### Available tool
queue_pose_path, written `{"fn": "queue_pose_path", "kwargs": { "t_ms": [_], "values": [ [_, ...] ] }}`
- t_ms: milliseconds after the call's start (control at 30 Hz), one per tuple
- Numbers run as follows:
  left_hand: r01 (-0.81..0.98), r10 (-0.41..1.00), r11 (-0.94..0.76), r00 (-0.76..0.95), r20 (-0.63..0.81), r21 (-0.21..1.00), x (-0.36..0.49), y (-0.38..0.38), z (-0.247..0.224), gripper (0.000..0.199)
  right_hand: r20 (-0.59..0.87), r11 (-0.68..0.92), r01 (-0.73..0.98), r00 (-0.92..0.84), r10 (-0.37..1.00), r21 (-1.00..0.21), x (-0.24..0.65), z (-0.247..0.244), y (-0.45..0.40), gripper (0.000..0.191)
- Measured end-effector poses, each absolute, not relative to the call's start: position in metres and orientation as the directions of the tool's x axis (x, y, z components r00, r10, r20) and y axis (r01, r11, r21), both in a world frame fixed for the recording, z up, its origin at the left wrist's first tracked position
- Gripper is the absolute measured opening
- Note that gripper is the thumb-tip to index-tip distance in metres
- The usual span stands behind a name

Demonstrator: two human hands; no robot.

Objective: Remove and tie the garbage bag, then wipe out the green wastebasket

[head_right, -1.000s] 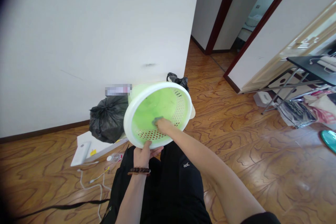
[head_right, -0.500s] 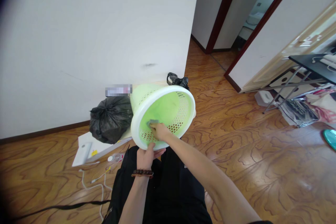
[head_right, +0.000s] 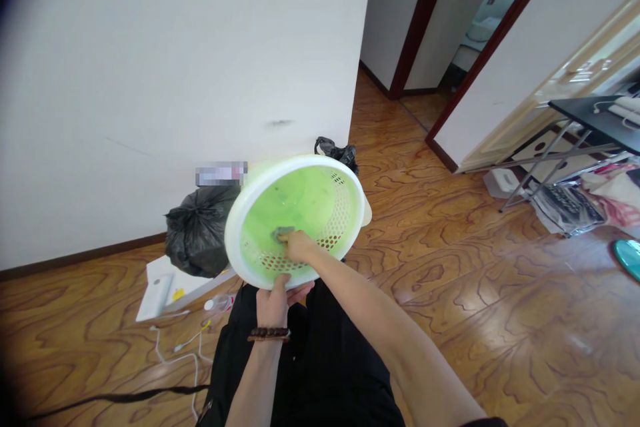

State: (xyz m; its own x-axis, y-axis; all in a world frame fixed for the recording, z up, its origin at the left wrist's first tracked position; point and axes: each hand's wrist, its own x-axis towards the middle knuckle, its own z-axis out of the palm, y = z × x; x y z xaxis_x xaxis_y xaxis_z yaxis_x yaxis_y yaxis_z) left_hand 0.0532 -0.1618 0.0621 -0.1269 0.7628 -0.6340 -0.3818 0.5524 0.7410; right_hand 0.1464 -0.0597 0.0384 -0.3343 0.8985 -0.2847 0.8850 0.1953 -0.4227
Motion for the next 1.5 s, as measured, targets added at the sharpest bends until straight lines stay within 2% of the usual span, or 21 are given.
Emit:
{"fn": "queue_pose_path", "kwargs": {
  "t_ms": [67,133,233,333,400,467,533,600,700,767,867,967,1033,1067,1133,1267,1367,1500],
  "values": [
    [-0.402,0.751,0.55,-0.146,-0.644,0.732,0.048,-0.162,0.06,0.031,-0.325,0.188,0.929,-0.294,0.899,-0.318,0.163,0.047,-0.052,0.042],
    [-0.411,0.739,0.552,-0.162,-0.654,0.726,0.045,-0.161,0.06,0.035,-0.3,0.142,0.966,-0.205,0.932,-0.218,0.183,0.055,-0.045,0.038],
    [-0.395,0.742,0.553,-0.166,-0.65,0.733,0.048,-0.16,0.063,0.036,-0.285,0.073,0.979,-0.126,0.95,-0.189,0.19,0.058,-0.045,0.037],
    [-0.377,0.728,0.58,-0.158,-0.667,0.722,0.054,-0.159,0.067,0.035,-0.333,0.094,0.946,-0.201,0.921,-0.31,0.166,0.051,-0.06,0.04],
    [-0.382,0.725,0.581,-0.159,-0.67,0.719,0.056,-0.159,0.068,0.034,-0.295,0.152,0.888,-0.299,0.907,-0.434,0.149,0.045,-0.071,0.043],
    [-0.403,0.73,0.559,-0.175,-0.66,0.725,0.056,-0.16,0.066,0.034,-0.259,0.202,0.85,-0.362,0.896,-0.487,0.144,0.044,-0.076,0.043],
    [-0.423,0.728,0.542,-0.196,-0.657,0.726,0.053,-0.16,0.063,0.038,-0.278,0.22,0.877,-0.359,0.891,-0.427,0.154,0.048,-0.073,0.04],
    [-0.428,0.717,0.542,-0.214,-0.663,0.724,0.05,-0.161,0.06,0.041,-0.288,0.213,0.933,-0.297,0.91,-0.289,0.175,0.055,-0.063,0.037],
    [-0.409,0.721,0.548,-0.212,-0.66,0.73,0.048,-0.162,0.056,0.04,-0.19,0.204,0.977,-0.213,0.958,-0.07,0.205,0.065,-0.046,0.033],
    [-0.406,0.738,0.536,-0.201,-0.644,0.74,0.049,-0.162,0.057,0.039,-0.135,0.198,0.98,-0.197,0.971,-0.01,0.212,0.065,-0.042,0.032],
    [-0.404,0.741,0.535,-0.197,-0.642,0.742,0.054,-0.162,0.062,0.035,-0.177,0.166,0.982,-0.18,0.968,-0.091,0.195,0.053,-0.05,0.033],
    [-0.366,0.727,0.587,-0.154,-0.669,0.722,0.059,-0.162,0.069,0.028,-0.262,0.139,0.939,-0.227,0.938,-0.315,0.161,0.038,-0.067,0.04],
    [-0.347,0.722,0.612,-0.123,-0.681,0.711,0.06,-0.162,0.072,0.026,-0.249,0.134,0.883,-0.268,0.931,-0.449,0.144,0.033,-0.074,0.039],
    [-0.345,0.72,0.617,-0.116,-0.684,0.708,0.06,-0.161,0.073,0.026,-0.238,0.147,0.867,-0.288,0.928,-0.477,0.141,0.033,-0.075,0.04],
    [-0.35,0.718,0.615,-0.123,-0.685,0.707,0.057,-0.161,0.073,0.028,-0.251,0.185,0.892,-0.307,0.918,-0.413,0.146,0.038,-0.072,0.039],
    [-0.366,0.709,0.598,-0.172,-0.684,0.713,0.05,-0.158,0.074,0.039,-0.32,0.174,0.975,-0.211,0.924,-0.141,0.181,0.054,-0.052,0.034],
    [-0.383,0.75,0.553,-0.157,-0.642,0.74,0.048,-0.156,0.075,0.047,-0.309,0.172,0.981,-0.192,0.932,-0.09,0.196,0.061,-0.042,0.032],
    [-0.369,0.739,0.588,-0.117,-0.663,0.72,0.047,-0.15,0.075,0.047,-0.293,0.23,0.972,-0.233,0.927,-0.046,0.188,0.059,-0.044,0.032]
  ]
}}
